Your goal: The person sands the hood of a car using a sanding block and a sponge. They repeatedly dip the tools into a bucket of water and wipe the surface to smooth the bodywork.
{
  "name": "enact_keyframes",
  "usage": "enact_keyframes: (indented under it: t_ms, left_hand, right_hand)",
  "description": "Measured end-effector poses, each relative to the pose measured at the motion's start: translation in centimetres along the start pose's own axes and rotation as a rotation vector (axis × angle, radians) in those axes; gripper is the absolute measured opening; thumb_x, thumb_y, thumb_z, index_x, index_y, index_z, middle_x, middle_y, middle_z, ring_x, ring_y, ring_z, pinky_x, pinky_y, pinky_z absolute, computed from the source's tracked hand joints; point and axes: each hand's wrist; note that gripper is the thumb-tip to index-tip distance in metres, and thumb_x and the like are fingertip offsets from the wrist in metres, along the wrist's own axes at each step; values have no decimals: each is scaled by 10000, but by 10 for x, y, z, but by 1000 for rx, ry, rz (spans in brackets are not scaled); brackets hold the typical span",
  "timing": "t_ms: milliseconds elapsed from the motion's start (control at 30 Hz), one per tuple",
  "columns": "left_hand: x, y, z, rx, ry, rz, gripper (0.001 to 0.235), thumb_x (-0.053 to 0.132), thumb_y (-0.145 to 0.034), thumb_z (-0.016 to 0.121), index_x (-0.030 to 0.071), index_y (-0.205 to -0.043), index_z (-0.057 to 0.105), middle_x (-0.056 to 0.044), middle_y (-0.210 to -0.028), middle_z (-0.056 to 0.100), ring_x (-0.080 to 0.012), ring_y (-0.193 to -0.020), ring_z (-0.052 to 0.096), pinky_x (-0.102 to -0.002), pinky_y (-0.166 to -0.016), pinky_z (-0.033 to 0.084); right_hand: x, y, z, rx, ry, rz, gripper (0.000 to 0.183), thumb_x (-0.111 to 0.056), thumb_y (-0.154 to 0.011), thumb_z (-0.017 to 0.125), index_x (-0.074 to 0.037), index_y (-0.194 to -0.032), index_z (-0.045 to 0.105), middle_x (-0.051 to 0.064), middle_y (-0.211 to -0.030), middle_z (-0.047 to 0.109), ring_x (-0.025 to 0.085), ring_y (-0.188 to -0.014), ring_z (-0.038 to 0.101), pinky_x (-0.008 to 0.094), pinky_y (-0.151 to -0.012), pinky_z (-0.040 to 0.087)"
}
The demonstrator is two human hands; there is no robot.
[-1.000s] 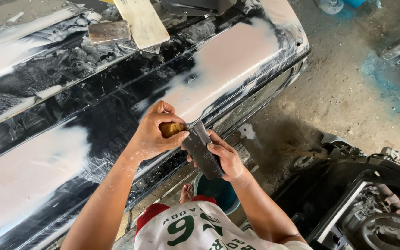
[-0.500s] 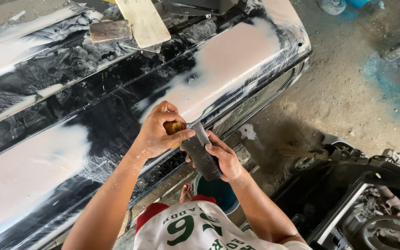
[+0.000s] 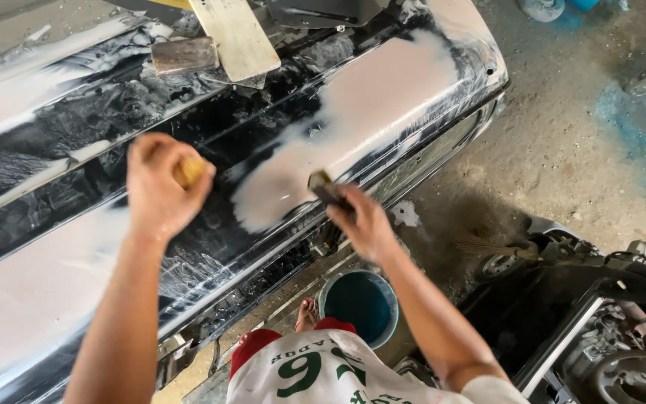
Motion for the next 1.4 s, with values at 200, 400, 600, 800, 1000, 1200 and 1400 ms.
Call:
enact_keyframes:
  t_ms: [200, 400, 600, 800, 1000, 1200, 1400]
  left_hand:
    - [-53, 6, 5, -25, -214, 106, 414, 368, -840, 797, 142, -1169, 686, -85, -1258, 584, -364, -1079, 622, -511, -878, 511]
    - [-46, 3, 4, -91, -296, -33, 455, 420, -828, 790, 167, -1186, 663, -49, -1310, 537, -335, -1150, 602, -499, -955, 470]
    - [-44, 3, -2, -137, -314, -19, 425, 390, -874, 761, 154, -1212, 655, -78, -1318, 538, -335, -1170, 594, -497, -953, 467]
    - [-51, 6, 8, -105, -344, -20, 341, 381, -867, 758, 164, -1113, 669, -49, -1347, 554, -329, -1212, 592, -498, -994, 460]
    - [-57, 11, 17, -108, -290, -35, 231, 267, -919, 736, 142, -1078, 626, -52, -1361, 555, -350, -1227, 579, -527, -1019, 449]
    - [-60, 14, 15, -102, -314, -17, 260, 322, -913, 721, 170, -1107, 639, -44, -1355, 552, -326, -1216, 580, -490, -1040, 436]
    - [-54, 9, 11, -135, -356, 11, 274, 287, -917, 745, 134, -1107, 621, -72, -1324, 533, -340, -1202, 581, -490, -1011, 443]
  right_hand:
    - [69, -113, -50, 208, 828, -104, 309, -252, -977, 641, -301, -1282, 655, 104, -1294, 615, 354, -1219, 582, 528, -974, 479]
    - [21, -120, 71, 231, 848, -501, 213, -232, -929, 646, -270, -1121, 728, 81, -1140, 700, 306, -1079, 682, 450, -899, 533]
    - [52, -157, 16, 4, 298, -335, 221, -236, -939, 582, -269, -1064, 761, -33, -1158, 675, 181, -1141, 647, 315, -992, 494]
    - [16, -148, 82, -65, 1188, -321, 368, -141, -804, 724, -343, -1111, 724, -56, -1207, 662, 225, -1164, 617, 440, -870, 528]
    - [114, -174, -52, 251, 809, -356, 393, -32, -837, 668, -288, -1128, 736, -8, -1182, 703, 210, -1127, 648, 363, -984, 470]
    - [-25, -70, 165, 2, 816, -813, 440, -31, -887, 425, -224, -1209, 654, 86, -1433, 546, 329, -1321, 526, 503, -1111, 366]
    - [71, -153, -20, 138, 869, -73, 232, -186, -905, 720, -288, -1109, 677, -93, -1350, 585, 221, -1252, 554, 496, -993, 429]
Point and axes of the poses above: each hand's wrist, its own y-axis away from the middle knuckle, its own z-axis out of the palm, x = y × z
